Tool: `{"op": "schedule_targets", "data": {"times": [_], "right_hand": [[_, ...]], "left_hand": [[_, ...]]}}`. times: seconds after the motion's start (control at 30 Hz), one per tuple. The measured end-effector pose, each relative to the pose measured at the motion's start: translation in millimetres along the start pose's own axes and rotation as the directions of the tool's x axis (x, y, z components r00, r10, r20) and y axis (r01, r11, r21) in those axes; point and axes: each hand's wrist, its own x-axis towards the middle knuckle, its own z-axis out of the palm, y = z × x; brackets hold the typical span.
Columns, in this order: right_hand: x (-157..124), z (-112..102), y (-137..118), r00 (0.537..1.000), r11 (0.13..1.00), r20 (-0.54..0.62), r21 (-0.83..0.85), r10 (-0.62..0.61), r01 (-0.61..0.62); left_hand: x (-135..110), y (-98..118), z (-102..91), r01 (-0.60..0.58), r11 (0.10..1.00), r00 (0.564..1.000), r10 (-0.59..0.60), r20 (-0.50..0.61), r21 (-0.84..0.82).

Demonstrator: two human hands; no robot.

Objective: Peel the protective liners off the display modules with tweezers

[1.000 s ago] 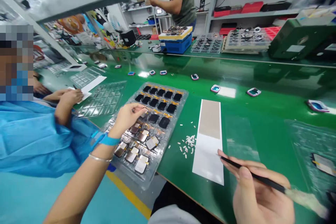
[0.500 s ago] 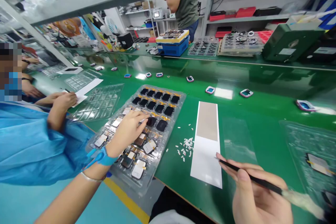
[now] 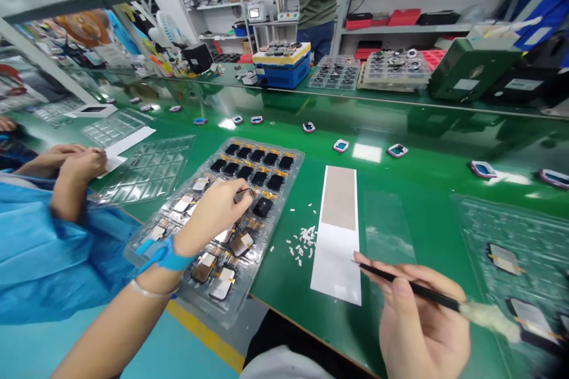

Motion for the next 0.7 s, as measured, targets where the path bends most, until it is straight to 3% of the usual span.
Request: {"op": "schedule_targets", "data": {"times": [0.1, 0.17, 0.2, 0.3, 0.37, 0.4, 0.47, 0.7], "right_hand": [[7, -2, -10, 0.975, 0.994, 0.22, -0.102, -0.006, 0.029], [11, -1, -19, 0.93, 0.966, 0.365, -0.228, -0.035, 0.126], [13, 1, -24, 0.905, 0.938, 0.421, -0.287, -0.058, 0.194], [16, 5, -32, 0.792, 0.806, 0.582, -0.373, -0.182, 0.46], [17, 6, -30, 0.703, 0.688, 0.661, -0.381, -0.264, 0.617], [18, 5, -27, 0.664, 0.632, 0.693, -0.387, -0.282, 0.672], [18, 1, -20, 0.629, 0.552, 0.723, -0.413, -0.284, 0.724], [20, -3, -5, 0.617, 0.446, 0.746, -0.478, -0.249, 0.757]], "left_hand": [[-32, 30, 0.0, -0.065, 0.966, 0.993, 0.086, 0.077, -0.25], [-60, 56, 8.3, -0.015, 0.786, 0.984, 0.121, 0.131, -0.618], [-73, 68, 14.7, 0.022, 0.704, 0.98, 0.124, 0.154, -0.71], [-98, 97, 39.1, 0.121, 0.443, 0.989, 0.019, 0.144, -0.889], [-101, 105, 55.9, 0.146, 0.34, 0.988, -0.011, 0.151, -0.929], [-99, 107, 63.4, 0.146, 0.319, 0.989, -0.012, 0.151, -0.936], [-93, 107, 75.4, 0.136, 0.31, 0.989, 0.008, 0.145, -0.941], [-80, 100, 92.8, 0.13, 0.34, 0.986, 0.05, 0.156, -0.931]]}}
